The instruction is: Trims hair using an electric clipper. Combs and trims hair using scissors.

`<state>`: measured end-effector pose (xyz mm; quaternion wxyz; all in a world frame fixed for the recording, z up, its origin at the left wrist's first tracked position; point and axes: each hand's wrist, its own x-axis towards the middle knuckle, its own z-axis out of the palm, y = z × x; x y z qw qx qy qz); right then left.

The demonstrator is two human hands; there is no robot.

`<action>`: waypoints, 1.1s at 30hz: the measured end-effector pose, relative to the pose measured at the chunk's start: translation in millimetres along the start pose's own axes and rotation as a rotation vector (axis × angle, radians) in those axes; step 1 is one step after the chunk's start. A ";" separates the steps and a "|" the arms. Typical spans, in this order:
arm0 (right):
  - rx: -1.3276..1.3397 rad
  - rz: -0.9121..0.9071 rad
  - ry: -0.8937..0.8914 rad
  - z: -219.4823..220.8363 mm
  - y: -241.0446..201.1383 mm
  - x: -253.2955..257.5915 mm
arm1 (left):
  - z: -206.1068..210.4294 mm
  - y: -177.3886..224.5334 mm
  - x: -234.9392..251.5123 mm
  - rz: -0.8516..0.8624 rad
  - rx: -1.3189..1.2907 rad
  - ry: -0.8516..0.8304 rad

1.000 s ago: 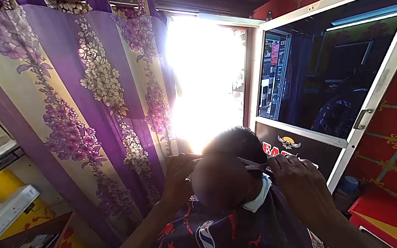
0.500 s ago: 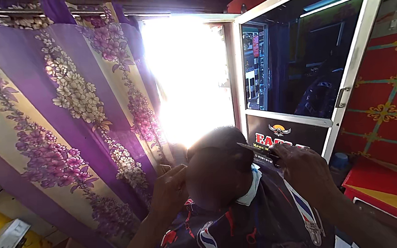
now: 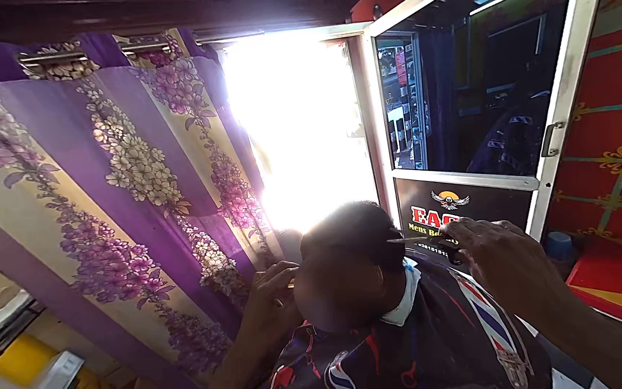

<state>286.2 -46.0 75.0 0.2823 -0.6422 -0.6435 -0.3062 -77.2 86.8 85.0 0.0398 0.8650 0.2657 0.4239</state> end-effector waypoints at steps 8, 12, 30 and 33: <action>-0.118 -0.097 -0.024 -12.1 -23.3 26.5 | 7.4 11.0 23.4 0.151 0.130 0.239; -0.156 -0.142 -0.004 -13.2 -33.3 32.3 | 10.9 10.7 26.0 0.234 0.190 0.333; -0.044 -0.054 0.046 -15.2 -35.5 31.5 | 5.1 9.9 21.5 0.095 0.106 0.363; -0.042 -0.033 0.060 -15.2 -26.9 27.4 | 8.3 -0.1 16.0 0.107 0.125 0.237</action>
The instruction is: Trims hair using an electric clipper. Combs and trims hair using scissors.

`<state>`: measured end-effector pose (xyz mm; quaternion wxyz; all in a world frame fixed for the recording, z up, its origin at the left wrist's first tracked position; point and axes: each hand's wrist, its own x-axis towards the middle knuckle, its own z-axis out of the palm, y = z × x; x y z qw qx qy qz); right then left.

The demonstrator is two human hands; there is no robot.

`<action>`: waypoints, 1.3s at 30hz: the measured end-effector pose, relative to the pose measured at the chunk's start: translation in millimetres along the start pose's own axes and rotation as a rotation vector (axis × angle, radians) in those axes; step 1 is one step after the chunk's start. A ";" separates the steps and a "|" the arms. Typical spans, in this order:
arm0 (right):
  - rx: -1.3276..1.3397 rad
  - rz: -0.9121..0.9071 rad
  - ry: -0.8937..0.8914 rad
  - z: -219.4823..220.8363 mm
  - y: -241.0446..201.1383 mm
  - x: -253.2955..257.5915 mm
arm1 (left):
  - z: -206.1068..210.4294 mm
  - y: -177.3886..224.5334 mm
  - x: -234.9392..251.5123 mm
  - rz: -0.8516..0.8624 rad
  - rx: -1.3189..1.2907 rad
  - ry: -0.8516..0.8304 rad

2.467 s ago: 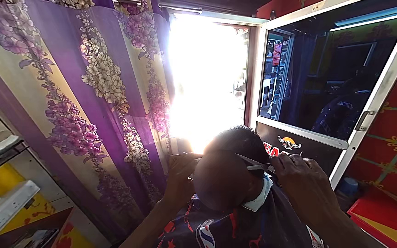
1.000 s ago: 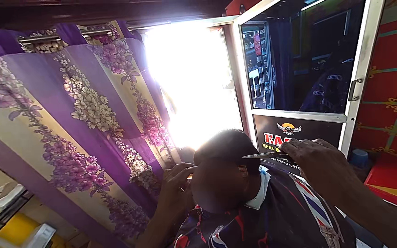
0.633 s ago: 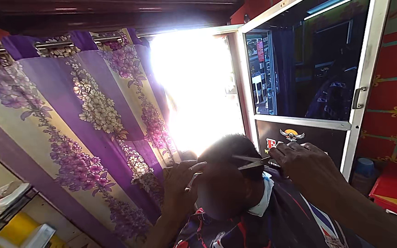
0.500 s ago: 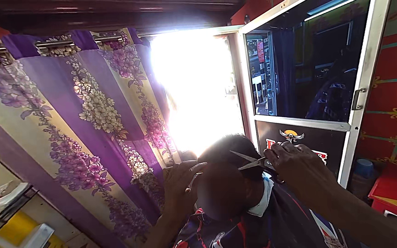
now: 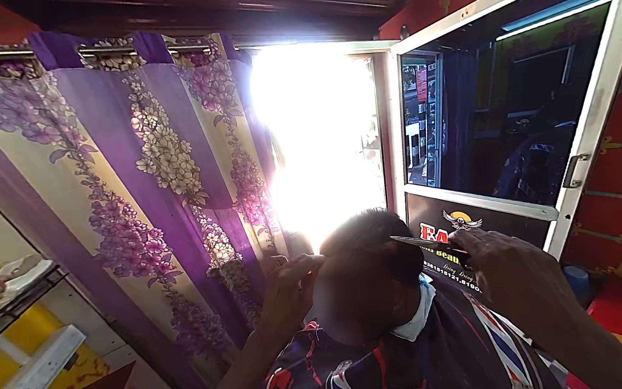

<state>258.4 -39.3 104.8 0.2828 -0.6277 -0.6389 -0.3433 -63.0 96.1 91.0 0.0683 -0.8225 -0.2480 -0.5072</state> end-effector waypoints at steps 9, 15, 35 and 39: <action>-0.090 -0.023 -0.063 -3.8 9.2 -7.8 | -13.6 -23.4 -19.2 0.145 -0.218 -0.228; -0.137 -0.031 -0.107 -12.7 -7.5 -3.4 | -20.3 -39.2 -0.4 0.052 -0.211 -0.192; -0.236 -0.123 -0.083 -7.6 -61.5 1.3 | -9.4 -27.5 10.3 0.104 -0.113 0.051; -0.233 -0.094 -0.071 -3.1 -60.6 1.3 | -11.3 -26.1 11.3 0.111 -0.115 0.045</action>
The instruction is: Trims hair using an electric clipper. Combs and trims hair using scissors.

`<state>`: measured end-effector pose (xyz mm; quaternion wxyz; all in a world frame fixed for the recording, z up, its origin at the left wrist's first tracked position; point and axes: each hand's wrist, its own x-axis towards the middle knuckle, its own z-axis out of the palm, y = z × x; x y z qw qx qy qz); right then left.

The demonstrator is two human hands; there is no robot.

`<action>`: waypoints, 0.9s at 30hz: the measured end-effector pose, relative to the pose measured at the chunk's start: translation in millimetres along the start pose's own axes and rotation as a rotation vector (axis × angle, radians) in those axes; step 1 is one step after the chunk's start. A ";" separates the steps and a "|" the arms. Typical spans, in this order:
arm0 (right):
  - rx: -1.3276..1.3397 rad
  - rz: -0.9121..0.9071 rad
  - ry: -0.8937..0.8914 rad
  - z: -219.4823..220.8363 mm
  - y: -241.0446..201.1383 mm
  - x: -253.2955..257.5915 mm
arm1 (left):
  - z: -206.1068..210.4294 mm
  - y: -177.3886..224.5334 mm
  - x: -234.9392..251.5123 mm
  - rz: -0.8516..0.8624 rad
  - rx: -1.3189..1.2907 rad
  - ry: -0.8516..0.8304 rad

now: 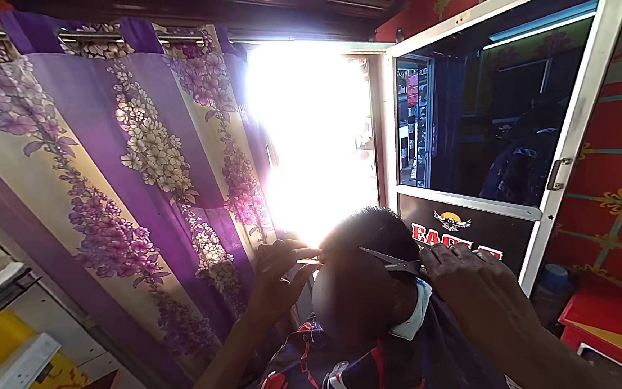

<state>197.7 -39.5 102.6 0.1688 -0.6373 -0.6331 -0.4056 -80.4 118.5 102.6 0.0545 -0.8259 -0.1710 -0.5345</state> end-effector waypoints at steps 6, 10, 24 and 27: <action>0.152 0.077 0.063 4.7 24.7 -6.3 | -20.6 -1.6 4.1 0.106 -0.006 -0.186; 0.154 0.135 0.061 12.0 47.7 -11.4 | -23.6 -3.7 15.7 0.157 0.073 -0.325; 0.199 0.051 -0.038 26.3 44.8 -11.4 | -1.0 23.8 54.7 0.236 0.186 -0.148; 0.193 0.051 -0.034 27.1 35.6 -6.2 | -1.6 23.7 53.4 0.246 0.176 -0.135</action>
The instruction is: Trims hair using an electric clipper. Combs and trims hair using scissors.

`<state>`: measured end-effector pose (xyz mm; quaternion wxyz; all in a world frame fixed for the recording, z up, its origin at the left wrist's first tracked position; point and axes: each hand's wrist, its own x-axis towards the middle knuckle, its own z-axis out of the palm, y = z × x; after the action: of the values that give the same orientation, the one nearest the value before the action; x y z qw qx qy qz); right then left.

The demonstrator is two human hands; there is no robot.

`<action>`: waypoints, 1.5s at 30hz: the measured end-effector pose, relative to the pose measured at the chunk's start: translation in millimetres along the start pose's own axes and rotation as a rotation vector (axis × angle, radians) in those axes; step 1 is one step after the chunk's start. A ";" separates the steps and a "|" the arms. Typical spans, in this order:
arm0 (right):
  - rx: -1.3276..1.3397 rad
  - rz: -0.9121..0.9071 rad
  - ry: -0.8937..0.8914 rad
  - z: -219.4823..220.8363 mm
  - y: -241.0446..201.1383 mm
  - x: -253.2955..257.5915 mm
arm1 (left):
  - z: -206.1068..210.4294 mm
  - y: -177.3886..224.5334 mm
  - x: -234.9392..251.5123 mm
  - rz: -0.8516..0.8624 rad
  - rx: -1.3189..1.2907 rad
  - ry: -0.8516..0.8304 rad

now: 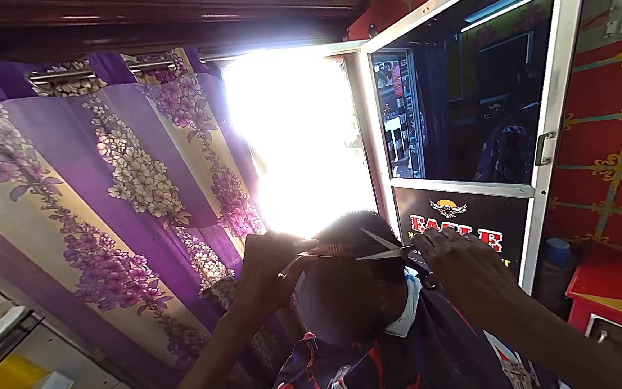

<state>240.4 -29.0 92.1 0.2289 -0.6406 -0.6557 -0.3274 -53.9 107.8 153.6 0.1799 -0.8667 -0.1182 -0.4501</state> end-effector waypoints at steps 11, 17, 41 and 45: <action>0.116 0.121 0.086 2.3 15.0 -14.9 | -23.1 -1.4 -8.9 0.008 -0.081 -0.127; 0.126 0.165 0.088 13.2 35.1 -27.5 | -40.2 -12.6 -0.3 0.149 0.057 -0.335; 0.162 0.141 0.081 34.4 9.3 -36.9 | -46.7 -15.6 23.5 0.169 0.042 -0.403; 0.159 0.121 0.092 37.6 4.5 -35.1 | -36.5 -7.0 24.5 0.168 0.068 -0.307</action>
<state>252.0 -26.1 41.8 0.3281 -0.6433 -0.6286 -0.2889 -69.6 99.9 194.5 0.2262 -0.9253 -0.0865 -0.2917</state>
